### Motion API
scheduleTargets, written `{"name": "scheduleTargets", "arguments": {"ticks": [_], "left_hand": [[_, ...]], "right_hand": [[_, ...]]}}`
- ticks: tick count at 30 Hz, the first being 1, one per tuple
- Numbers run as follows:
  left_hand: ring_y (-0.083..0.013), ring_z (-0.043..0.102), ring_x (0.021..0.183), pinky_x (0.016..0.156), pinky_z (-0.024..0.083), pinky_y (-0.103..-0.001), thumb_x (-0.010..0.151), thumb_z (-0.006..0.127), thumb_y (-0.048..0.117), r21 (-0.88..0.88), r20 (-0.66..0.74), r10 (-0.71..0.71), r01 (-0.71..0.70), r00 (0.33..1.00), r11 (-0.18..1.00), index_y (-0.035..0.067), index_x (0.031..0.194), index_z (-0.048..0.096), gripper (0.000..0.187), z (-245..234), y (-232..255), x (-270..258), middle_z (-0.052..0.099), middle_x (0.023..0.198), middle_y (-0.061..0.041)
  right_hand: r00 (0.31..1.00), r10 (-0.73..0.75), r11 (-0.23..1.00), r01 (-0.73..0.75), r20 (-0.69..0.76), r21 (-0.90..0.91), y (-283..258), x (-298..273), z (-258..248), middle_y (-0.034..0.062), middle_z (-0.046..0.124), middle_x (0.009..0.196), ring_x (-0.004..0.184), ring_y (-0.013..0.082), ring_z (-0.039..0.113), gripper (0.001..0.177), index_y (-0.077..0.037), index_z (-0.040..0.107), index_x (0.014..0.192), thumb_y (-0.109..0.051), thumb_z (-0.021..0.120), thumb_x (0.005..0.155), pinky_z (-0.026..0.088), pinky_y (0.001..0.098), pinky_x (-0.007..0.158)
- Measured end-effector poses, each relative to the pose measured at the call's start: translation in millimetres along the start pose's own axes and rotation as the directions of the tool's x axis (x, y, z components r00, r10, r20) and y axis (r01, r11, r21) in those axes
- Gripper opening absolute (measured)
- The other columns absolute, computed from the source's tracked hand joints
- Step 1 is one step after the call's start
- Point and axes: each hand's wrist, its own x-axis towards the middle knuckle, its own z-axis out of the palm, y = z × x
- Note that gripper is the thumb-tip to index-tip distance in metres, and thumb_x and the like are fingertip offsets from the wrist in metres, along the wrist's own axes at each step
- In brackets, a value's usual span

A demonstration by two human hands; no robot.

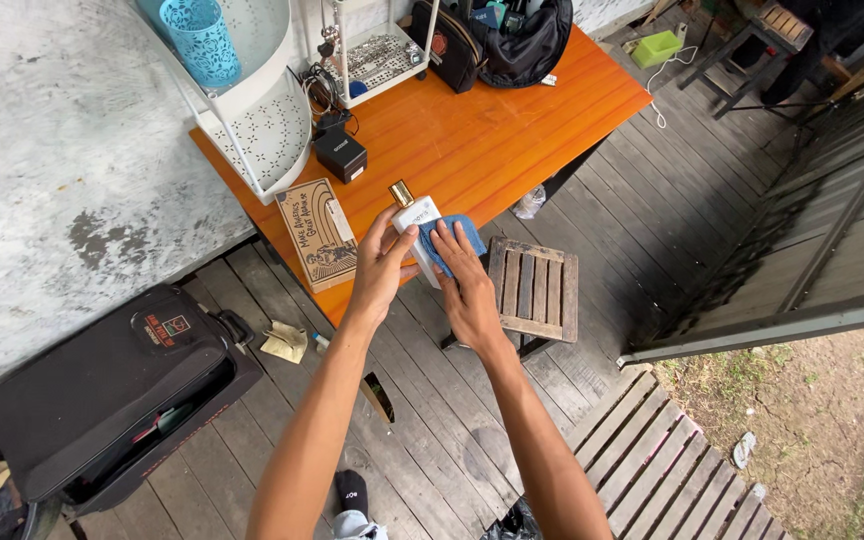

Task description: The person packs a backpack at a wooden table. They coil a charging cable into a small pouch, zip the pouch, and place it into the backpack. They then take bottles from the backpack, wipe each bottle with a blue cloth, and arrange the bottles on a nearby shelf.

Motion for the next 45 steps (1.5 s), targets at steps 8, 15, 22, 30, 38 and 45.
{"name": "scheduleTargets", "arguments": {"ticks": [8, 15, 22, 30, 38, 45], "left_hand": [[-0.0201, 0.07, 0.112, 0.08, 0.068, -0.037, 0.099, 0.063, 0.032, -0.005, 0.025, 0.004, -0.004, 1.0, 1.0, 0.009, 0.148, 0.048, 0.055, -17, 18, 6, 0.068, 0.128, -0.011], [-0.0182, 0.07, 0.113, 0.078, 0.068, -0.036, 0.1, 0.059, 0.031, 0.053, 0.071, 0.003, -0.007, 0.997, 0.999, 0.012, 0.148, 0.048, 0.052, -62, 46, 11, 0.069, 0.128, -0.009], [-0.0197, 0.071, 0.107, 0.075, 0.067, -0.033, 0.1, 0.062, 0.029, 0.054, 0.03, 0.067, -0.068, 0.997, 0.996, 0.008, 0.147, 0.049, 0.053, -149, 82, 60, 0.069, 0.126, -0.013], [-0.0169, 0.072, 0.101, 0.073, 0.067, -0.031, 0.101, 0.061, 0.031, 0.067, 0.119, -0.065, 0.058, 0.991, 0.996, 0.008, 0.138, 0.055, 0.044, -198, 60, 97, 0.07, 0.118, -0.009], [-0.0177, 0.076, 0.096, 0.076, 0.068, -0.032, 0.102, 0.061, 0.031, 0.119, -0.05, -0.023, 0.029, 0.998, 0.993, 0.005, 0.13, 0.06, 0.038, -199, 53, 180, 0.073, 0.112, -0.009], [-0.0129, 0.075, 0.094, 0.074, 0.066, -0.03, 0.1, 0.06, 0.032, 0.108, -0.083, -0.035, 0.044, 0.996, 0.993, 0.009, 0.132, 0.062, 0.039, -109, 0, 232, 0.073, 0.11, -0.006]], "right_hand": [[0.999, 0.009, 1.0, -0.01, -0.042, -0.02, -23, 18, 17, 0.0117, 0.046, 0.161, 0.156, 0.0339, 0.03, 0.046, -0.009, 0.054, 0.149, -0.006, 0.053, 0.103, 0.029, 0.0475, 0.126], [0.994, -0.015, 0.999, 0.011, -0.111, -0.033, -51, 45, 69, 0.0138, 0.039, 0.165, 0.157, 0.0336, 0.027, 0.048, -0.009, 0.051, 0.152, -0.004, 0.052, 0.104, 0.026, 0.0473, 0.128], [0.993, -0.105, 0.991, 0.099, -0.06, -0.086, -67, 51, 145, 0.0111, 0.044, 0.163, 0.158, 0.0334, 0.029, 0.049, -0.008, 0.052, 0.151, -0.005, 0.058, 0.103, 0.024, 0.0501, 0.13], [0.994, -0.057, 0.998, 0.059, -0.097, 0.018, -45, 135, 198, 0.0177, 0.038, 0.165, 0.158, 0.04, 0.025, 0.049, -0.004, 0.048, 0.153, -0.003, 0.051, 0.104, 0.024, 0.0497, 0.129], [0.99, -0.103, 0.992, 0.11, 0.1, -0.069, 8, 139, 187, 0.0133, 0.042, 0.162, 0.156, 0.0354, 0.028, 0.061, -0.005, 0.049, 0.151, -0.001, 0.061, 0.092, 0.025, 0.0499, 0.129], [0.973, -0.158, 0.987, 0.163, 0.168, -0.013, 123, 234, 120, 0.0142, 0.039, 0.165, 0.157, 0.0356, 0.028, 0.057, -0.005, 0.048, 0.153, 0.003, 0.057, 0.097, 0.028, 0.0493, 0.128]]}}
